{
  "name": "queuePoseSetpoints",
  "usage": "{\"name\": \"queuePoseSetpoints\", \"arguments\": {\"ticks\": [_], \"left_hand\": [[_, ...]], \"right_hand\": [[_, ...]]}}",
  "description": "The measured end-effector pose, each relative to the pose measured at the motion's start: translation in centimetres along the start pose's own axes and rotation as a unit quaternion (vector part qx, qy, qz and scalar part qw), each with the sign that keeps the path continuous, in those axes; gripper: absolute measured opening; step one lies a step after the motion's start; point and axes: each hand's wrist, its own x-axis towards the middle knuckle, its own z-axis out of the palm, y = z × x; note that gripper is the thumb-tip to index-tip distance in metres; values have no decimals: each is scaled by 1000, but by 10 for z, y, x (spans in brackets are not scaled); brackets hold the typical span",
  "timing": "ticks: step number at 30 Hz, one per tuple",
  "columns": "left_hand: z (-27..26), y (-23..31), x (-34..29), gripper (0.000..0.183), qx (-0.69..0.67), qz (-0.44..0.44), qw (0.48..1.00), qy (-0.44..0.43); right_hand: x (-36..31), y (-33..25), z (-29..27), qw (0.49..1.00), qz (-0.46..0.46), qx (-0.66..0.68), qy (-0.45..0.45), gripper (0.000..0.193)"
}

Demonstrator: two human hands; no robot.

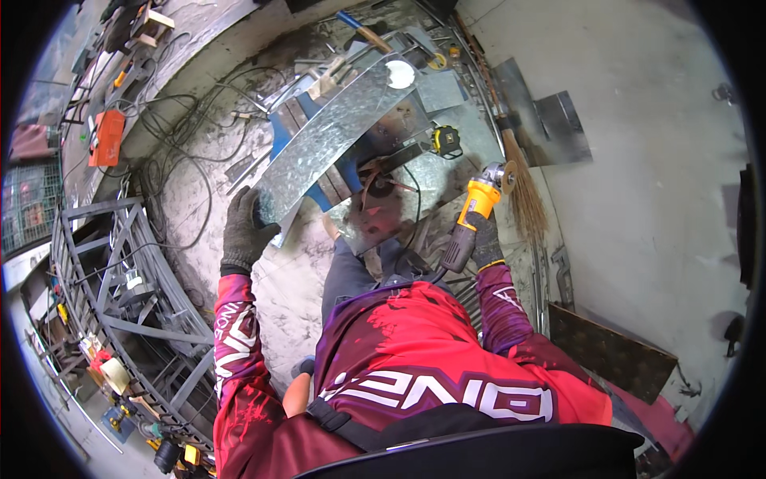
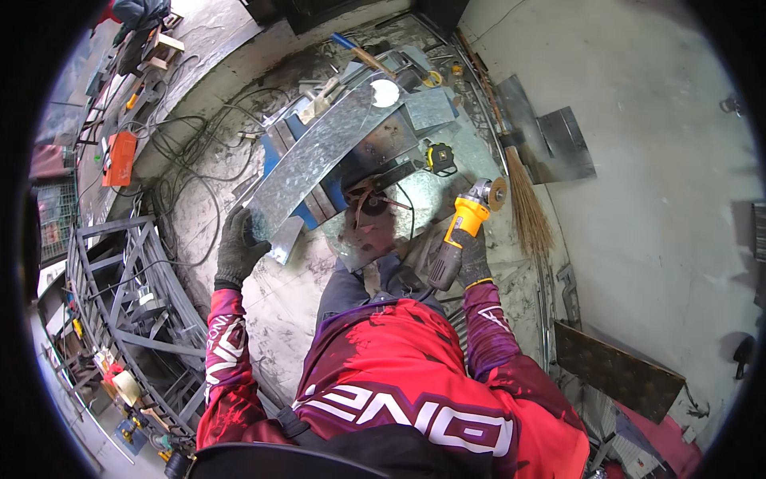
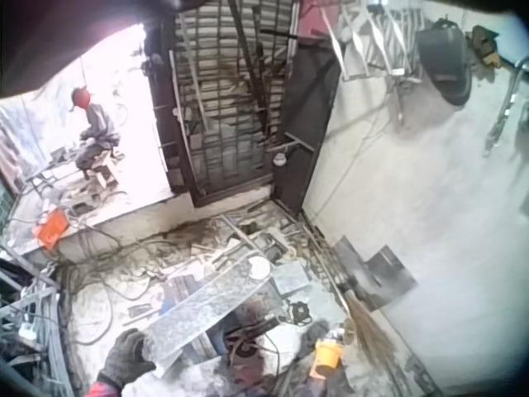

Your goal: Grinding a piece of metal with an angle grinder and then hammering it into shape.

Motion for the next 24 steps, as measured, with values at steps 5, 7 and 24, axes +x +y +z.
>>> {"name": "queuePoseSetpoints", "arguments": {"ticks": [5, 7, 24], "left_hand": [[1, -6, -5, 80, -121, -49, 991, -19], [0, -7, -5, 80, -126, -35, 991, -4], [-20, 4, 1, 74, 18, 3, 999, 47]], "right_hand": [[-5, -4, 7, 1000, -15, -2, -6, 44], [-5, -4, 8, 1000, 3, 2, -10, 45], [3, 5, -8, 1000, 14, 3, 15, 45]]}}
